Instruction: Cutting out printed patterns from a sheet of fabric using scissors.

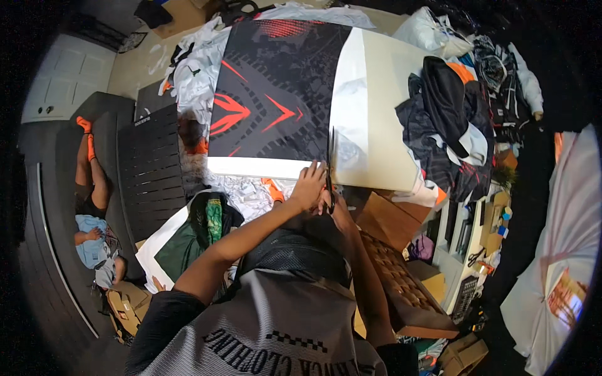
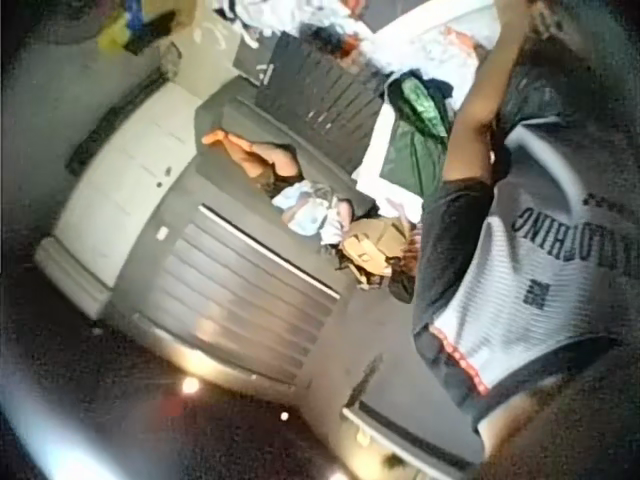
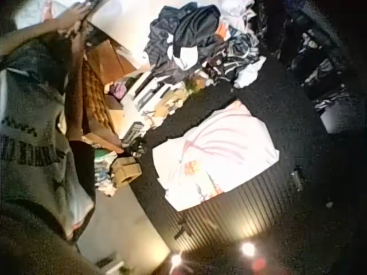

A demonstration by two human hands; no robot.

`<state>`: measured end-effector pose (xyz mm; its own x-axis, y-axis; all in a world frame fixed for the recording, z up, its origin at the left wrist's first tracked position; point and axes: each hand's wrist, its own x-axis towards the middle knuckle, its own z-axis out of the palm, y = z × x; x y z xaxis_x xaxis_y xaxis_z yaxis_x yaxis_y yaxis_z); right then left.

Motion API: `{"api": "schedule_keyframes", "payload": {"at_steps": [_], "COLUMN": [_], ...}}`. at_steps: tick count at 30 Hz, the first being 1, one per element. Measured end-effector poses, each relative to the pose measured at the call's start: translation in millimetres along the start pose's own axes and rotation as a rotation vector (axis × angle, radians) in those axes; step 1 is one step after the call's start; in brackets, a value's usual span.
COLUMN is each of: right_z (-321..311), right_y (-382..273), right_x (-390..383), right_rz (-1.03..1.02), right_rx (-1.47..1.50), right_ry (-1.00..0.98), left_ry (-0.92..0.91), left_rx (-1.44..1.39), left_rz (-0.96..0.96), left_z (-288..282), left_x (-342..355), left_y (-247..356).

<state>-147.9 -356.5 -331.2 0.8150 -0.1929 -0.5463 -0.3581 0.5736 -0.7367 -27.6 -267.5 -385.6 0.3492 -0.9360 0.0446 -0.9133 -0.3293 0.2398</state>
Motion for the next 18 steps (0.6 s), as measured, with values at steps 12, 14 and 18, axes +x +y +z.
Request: {"api": "schedule_keyframes", "payload": {"at_steps": [12, 14, 18], "right_z": [-6.1, -6.5, 1.3], "right_y": [-5.8, -8.9, -12.6], "right_x": [-3.3, -2.0, 8.2], "right_rz": [0.088, 0.071, 0.049], "right_rx": [-0.011, -0.070, -0.107], "right_ry": [0.049, 0.073, 0.091], "left_ry": [-0.025, -0.060, -0.097], "left_rx": [-0.111, -0.097, -0.050], "left_rz": [0.103, 0.116, 0.123], "left_z": [-10.4, -10.4, -15.1], "left_x": [0.5, 1.0, -0.8], "left_y": [-8.3, -8.8, -16.5]}}
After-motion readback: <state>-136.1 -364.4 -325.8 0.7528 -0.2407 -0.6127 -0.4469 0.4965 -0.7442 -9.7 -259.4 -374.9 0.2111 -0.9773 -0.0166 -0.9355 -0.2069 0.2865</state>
